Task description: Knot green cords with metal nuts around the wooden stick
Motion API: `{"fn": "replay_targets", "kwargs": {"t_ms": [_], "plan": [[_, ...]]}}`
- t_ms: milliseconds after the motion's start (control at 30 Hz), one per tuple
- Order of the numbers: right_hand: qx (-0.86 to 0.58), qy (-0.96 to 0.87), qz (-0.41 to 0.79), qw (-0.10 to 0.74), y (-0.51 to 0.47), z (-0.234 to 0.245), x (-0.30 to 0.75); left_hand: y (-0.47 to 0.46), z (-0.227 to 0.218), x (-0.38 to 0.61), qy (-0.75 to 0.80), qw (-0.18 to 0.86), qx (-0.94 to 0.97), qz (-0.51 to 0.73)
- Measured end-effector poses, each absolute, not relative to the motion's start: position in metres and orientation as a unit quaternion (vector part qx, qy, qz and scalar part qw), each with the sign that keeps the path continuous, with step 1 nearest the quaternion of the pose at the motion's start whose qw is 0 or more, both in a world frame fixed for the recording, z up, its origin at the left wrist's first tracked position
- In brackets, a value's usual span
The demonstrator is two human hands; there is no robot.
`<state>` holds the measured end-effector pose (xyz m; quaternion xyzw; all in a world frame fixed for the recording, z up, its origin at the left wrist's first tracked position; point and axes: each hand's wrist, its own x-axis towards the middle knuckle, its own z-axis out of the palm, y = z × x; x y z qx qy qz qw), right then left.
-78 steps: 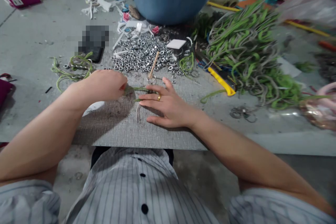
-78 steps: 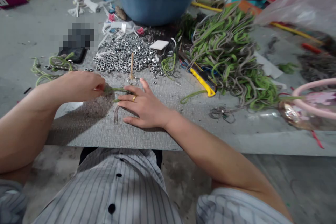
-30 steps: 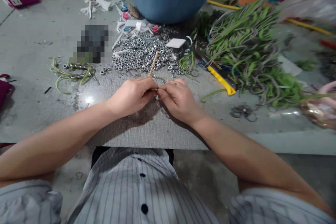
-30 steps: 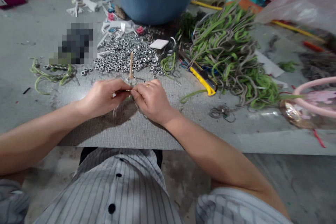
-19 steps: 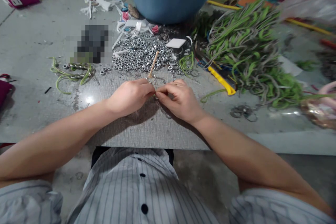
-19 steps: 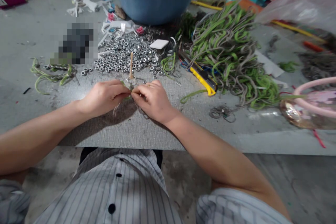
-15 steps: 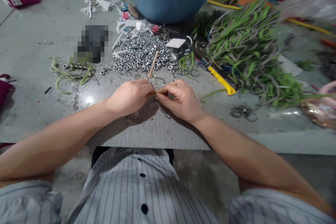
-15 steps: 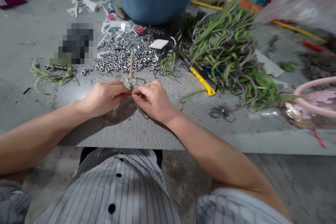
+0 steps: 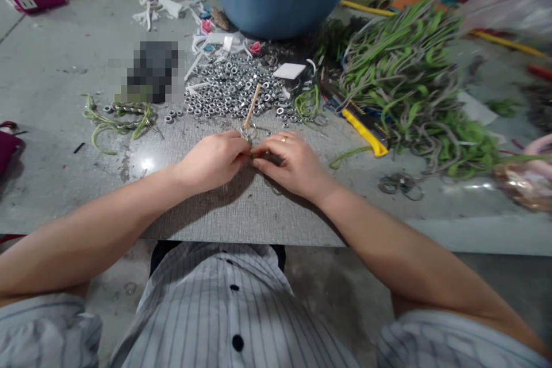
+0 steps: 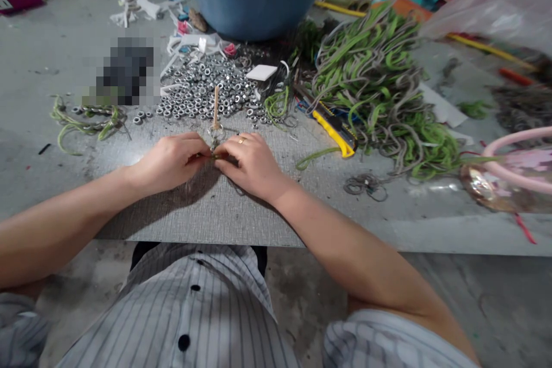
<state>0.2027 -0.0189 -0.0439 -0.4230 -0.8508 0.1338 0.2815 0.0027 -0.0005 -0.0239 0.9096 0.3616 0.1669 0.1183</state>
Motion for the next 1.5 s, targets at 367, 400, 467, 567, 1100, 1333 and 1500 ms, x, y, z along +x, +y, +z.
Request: {"fn": "replay_targets", "kwargs": {"t_ms": [367,400,467,567,1100,1333,1500], "plan": [[-0.433,-0.857,0.118,0.253,-0.0166,-0.0496,0.2009,0.0000,-0.0264,0.0022,0.362,0.123,0.914,0.133],[-0.432,-0.856,0.120,0.256,-0.0162,-0.0499,0.2011,-0.0001,-0.0264,0.0023,0.362,0.123,0.915,0.131],[-0.429,-0.855,0.125,0.262,-0.0154,-0.0505,0.2015,-0.0005,-0.0264,0.0027,0.365,0.125,0.914,0.127],[-0.429,-0.852,0.135,0.267,-0.0148,-0.0509,0.2019,-0.0008,-0.0267,0.0037,0.379,0.137,0.907,0.121],[-0.442,-0.844,0.148,0.263,-0.0135,-0.0486,0.2042,-0.0021,-0.0266,0.0097,0.439,0.163,0.879,0.088],[-0.449,-0.844,0.145,0.253,-0.0138,-0.0483,0.2019,-0.0025,-0.0289,0.0111,0.448,0.164,0.874,0.093],[-0.452,-0.847,0.136,0.246,-0.0146,-0.0467,0.1972,-0.0015,-0.0297,0.0106,0.442,0.166,0.876,0.097]]}}
